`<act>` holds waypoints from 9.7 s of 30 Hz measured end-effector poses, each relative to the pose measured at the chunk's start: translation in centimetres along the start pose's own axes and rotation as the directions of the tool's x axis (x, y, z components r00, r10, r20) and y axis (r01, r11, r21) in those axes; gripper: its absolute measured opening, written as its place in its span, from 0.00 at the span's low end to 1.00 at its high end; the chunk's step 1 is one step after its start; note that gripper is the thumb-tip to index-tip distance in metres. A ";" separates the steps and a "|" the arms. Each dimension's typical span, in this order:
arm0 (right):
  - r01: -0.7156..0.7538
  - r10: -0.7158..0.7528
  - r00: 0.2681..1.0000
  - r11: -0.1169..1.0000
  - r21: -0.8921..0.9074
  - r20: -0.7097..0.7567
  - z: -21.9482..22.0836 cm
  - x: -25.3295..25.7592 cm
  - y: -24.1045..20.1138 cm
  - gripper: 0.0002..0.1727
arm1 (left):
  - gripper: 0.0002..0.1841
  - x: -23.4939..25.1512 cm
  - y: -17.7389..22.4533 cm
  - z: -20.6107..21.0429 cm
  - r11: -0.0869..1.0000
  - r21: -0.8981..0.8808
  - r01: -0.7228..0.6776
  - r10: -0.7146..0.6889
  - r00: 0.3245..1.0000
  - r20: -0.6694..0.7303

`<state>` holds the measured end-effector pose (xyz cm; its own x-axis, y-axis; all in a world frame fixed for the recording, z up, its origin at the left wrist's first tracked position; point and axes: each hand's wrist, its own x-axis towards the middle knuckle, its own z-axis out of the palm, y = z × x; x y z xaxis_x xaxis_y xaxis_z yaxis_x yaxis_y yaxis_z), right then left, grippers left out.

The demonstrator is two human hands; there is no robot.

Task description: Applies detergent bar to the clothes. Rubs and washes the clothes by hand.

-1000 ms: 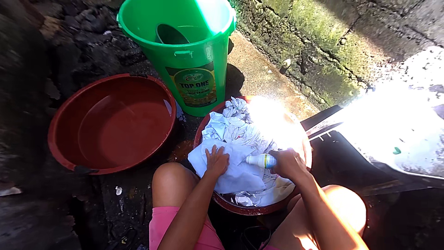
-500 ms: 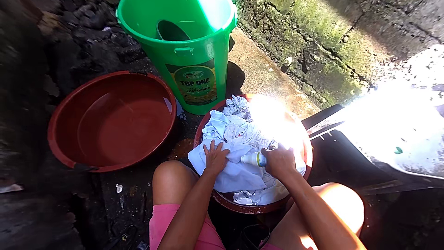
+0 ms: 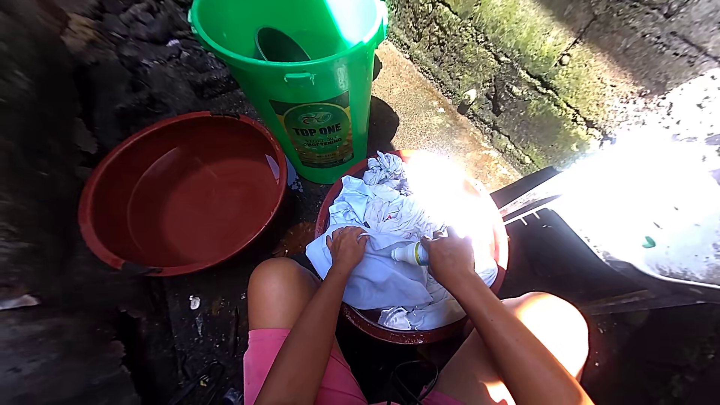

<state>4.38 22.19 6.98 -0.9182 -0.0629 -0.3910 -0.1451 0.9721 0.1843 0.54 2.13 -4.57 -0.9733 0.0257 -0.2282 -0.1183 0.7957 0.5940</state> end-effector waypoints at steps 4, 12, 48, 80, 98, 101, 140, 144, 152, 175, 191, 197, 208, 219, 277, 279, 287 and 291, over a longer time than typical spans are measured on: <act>-0.010 0.010 1.000 1.000 -0.015 0.007 0.0 0.0 0.1 0.19 | 0.14 0.0 0.0 0.0 1.000 -0.004 -0.002 0.002 1.000 0.000; 0.000 0.000 1.000 1.000 0.006 0.011 0.0 -0.3 0.2 0.18 | 0.14 0.0 0.0 -0.1 1.000 -0.009 -0.001 0.001 1.000 -0.002; 0.036 -0.031 0.993 0.998 0.046 -0.111 -0.3 -0.5 0.9 0.21 | 0.26 -0.1 0.7 -2.1 0.574 -0.809 0.126 -0.286 0.957 -0.054; 0.211 -0.210 0.977 0.977 0.019 -0.032 0.1 -2.1 -2.0 0.24 | 0.18 0.7 0.6 -1.9 0.944 -0.285 0.169 -0.178 0.984 -0.007; 0.131 -0.098 0.990 0.890 0.438 -0.099 1.6 0.0 2.4 0.33 | 0.17 0.7 0.8 -2.0 0.931 -0.334 0.147 -0.168 0.985 -0.036; 0.093 0.065 0.974 0.760 0.643 -0.217 0.1 -1.2 4.8 0.31 | 0.16 0.5 2.4 -3.6 0.923 -0.383 0.039 -0.092 0.988 -0.123; 0.119 -0.124 0.980 0.992 0.046 0.153 -0.9 -3.2 2.7 0.26 | 0.17 -1.7 0.0 0.4 0.983 0.140 0.121 -0.156 0.948 0.279; 0.147 -0.148 0.974 0.989 0.014 0.173 -0.7 -3.0 1.9 0.25 | 0.13 -1.4 -0.2 0.4 0.985 0.118 0.126 -0.151 0.961 0.232; 0.134 -0.131 0.987 0.991 -0.026 0.094 -0.4 -2.5 0.8 0.25 | 0.13 -1.3 0.1 0.2 0.985 0.078 0.153 -0.167 0.960 0.224; 0.300 -0.294 0.941 0.954 0.011 -0.170 -0.2 -1.8 -2.4 0.20 | 0.14 -0.8 -1.1 -0.3 0.952 -0.191 0.238 -0.187 0.950 0.252; 0.176 -0.154 0.962 0.981 0.081 -0.224 -0.1 -0.4 -0.4 0.23 | 0.14 -0.9 -0.7 -0.8 0.951 -0.180 0.253 -0.203 0.946 0.253; 0.118 -0.112 0.993 0.908 0.401 -0.037 0.7 0.7 2.4 0.33 | 0.11 -2.6 0.2 -3.3 0.915 0.403 0.006 -0.232 0.826 0.514; 0.065 0.011 0.990 0.846 0.529 -0.140 0.9 0.0 5.2 0.30 | 0.25 -2.3 0.3 -2.6 0.969 0.102 0.225 -0.236 0.965 0.116; 0.133 -0.147 0.962 0.988 0.077 0.229 -0.3 -1.1 2.4 0.26 | 0.15 -1.4 -0.8 -0.6 0.961 0.149 0.232 -0.263 0.934 0.241; 0.090 -0.069 0.939 0.995 -0.049 0.337 0.6 -1.4 3.9 0.19 | 0.13 -1.3 1.0 -3.1 0.938 0.009 0.348 -0.348 0.938 0.003; 0.087 -0.063 0.935 0.995 -0.052 0.350 0.7 -1.5 3.9 0.19 | 0.13 -1.3 1.0 -3.1 0.937 0.007 0.349 -0.349 0.937 0.001; 0.033 -0.004 0.909 0.998 -0.062 0.417 0.7 -1.7 4.0 0.17 | 0.14 -1.1 1.0 -3.1 0.933 0.011 0.360 -0.360 0.933 0.006; 0.021 0.004 0.909 0.998 -0.055 0.416 1.1 -1.3 3.9 0.16 | 0.13 -1.2 1.1 -3.2 0.934 0.017 0.357 -0.357 0.934 0.011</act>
<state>5.41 26.35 7.25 -0.6823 0.0402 -0.7299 -0.1843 0.9568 0.2249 0.93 1.02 -1.16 -0.8646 -0.2538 -0.4336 -0.4545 0.7629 0.4598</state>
